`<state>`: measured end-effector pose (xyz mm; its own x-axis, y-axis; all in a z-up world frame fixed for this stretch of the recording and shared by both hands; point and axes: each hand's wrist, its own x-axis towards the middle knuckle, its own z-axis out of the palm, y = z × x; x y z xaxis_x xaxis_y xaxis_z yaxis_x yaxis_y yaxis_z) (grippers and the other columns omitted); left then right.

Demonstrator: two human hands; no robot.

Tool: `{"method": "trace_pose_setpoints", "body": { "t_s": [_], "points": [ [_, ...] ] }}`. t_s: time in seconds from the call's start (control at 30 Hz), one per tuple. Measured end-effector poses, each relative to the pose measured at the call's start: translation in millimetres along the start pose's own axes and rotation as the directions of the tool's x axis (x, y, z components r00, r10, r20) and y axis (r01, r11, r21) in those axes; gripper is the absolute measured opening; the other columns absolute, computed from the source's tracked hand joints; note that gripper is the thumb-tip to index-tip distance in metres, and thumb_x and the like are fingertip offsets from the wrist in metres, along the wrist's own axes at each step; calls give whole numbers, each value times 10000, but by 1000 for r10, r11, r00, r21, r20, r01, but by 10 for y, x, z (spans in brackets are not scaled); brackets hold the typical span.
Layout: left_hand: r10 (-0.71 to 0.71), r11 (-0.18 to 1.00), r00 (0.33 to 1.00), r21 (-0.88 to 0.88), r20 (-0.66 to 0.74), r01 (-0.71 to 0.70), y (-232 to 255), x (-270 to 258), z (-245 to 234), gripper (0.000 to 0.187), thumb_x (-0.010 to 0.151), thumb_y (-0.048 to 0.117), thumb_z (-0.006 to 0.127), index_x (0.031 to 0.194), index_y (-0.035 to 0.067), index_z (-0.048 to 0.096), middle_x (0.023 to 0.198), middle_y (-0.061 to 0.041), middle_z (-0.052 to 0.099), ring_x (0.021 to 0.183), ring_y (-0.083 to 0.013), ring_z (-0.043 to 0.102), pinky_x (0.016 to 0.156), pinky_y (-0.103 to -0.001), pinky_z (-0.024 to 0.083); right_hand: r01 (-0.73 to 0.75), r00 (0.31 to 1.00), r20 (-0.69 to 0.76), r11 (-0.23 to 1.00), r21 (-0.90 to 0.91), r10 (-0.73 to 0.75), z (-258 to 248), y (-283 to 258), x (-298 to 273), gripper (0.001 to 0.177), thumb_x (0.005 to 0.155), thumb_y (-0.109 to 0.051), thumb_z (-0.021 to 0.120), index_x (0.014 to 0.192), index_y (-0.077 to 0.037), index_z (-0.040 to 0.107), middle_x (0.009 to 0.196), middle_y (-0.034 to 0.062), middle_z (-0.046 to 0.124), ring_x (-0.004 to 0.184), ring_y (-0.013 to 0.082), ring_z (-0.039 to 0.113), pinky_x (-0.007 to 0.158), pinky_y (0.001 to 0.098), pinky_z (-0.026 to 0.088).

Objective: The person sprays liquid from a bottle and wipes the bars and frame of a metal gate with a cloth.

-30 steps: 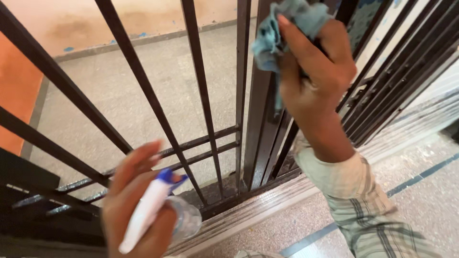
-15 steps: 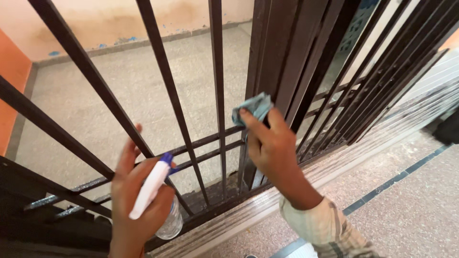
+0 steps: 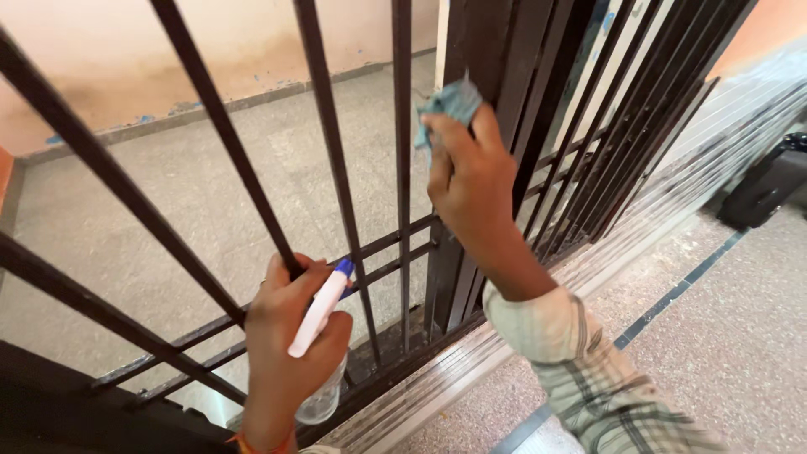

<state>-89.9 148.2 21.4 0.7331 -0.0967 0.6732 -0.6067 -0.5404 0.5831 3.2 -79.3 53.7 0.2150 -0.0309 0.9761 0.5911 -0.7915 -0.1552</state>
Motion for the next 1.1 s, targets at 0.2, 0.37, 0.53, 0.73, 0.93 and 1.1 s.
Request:
{"method": "trace_pose_setpoints", "body": {
  "t_s": [0.2, 0.37, 0.53, 0.73, 0.93, 1.1],
  "points": [
    [39, 999, 999, 25, -11, -39, -27, -27, 4, 320, 638, 55, 644, 940, 52, 750, 953, -140, 606, 661, -309, 628, 573, -391, 490, -121, 991, 60, 992, -45, 124, -34, -114, -644, 284, 884, 71, 664, 1110, -86, 734, 1080, 127, 684, 858, 240, 727, 725, 315, 585],
    [134, 991, 989, 14, -56, -133, -71, -37, 13, 301, 652, 55, 639, 935, 62, 742, 973, -145, 603, 724, -330, 636, 632, -401, 505, -199, 963, 179, 980, -25, 201, -113, -81, -769, 216, 909, -11, 719, 1104, -98, 754, 1028, 115, 712, 790, 220, 725, 646, 314, 564],
    [98, 995, 993, 21, -61, -97, -84, -38, 39, 307, 644, 58, 637, 931, 62, 747, 956, -147, 604, 686, -327, 629, 607, -405, 496, -49, 994, 97, 998, 45, 45, -178, -53, -226, 214, 1019, -47, 688, 1228, -86, 716, 1100, 139, 684, 914, 201, 759, 705, 254, 626],
    [122, 990, 989, 79, -87, -116, -92, -49, 81, 318, 609, 80, 642, 911, 62, 740, 965, -146, 613, 705, -341, 625, 626, -422, 502, 14, 1000, 25, 999, 34, -15, 27, 31, 100, 210, 1034, 1, 643, 1222, -66, 709, 1126, 138, 692, 945, 184, 767, 731, 249, 635],
    [-12, 994, 999, 106, -36, 16, -82, -32, 92, 343, 578, 76, 632, 894, 65, 767, 930, -149, 614, 626, -327, 617, 571, -423, 489, -169, 985, 30, 983, 64, 168, 125, -2, -362, 165, 996, -4, 635, 1123, -69, 719, 1108, 139, 698, 877, 175, 755, 683, 260, 580],
    [100, 989, 993, 120, -69, -91, -103, -43, 87, 341, 605, 75, 626, 920, 41, 750, 967, -170, 606, 699, -350, 613, 622, -427, 492, -226, 969, 132, 967, 116, 210, 7, -30, -736, 142, 1012, -32, 635, 1121, -66, 720, 1024, 110, 706, 833, 183, 740, 706, 289, 570]
  ]
}}
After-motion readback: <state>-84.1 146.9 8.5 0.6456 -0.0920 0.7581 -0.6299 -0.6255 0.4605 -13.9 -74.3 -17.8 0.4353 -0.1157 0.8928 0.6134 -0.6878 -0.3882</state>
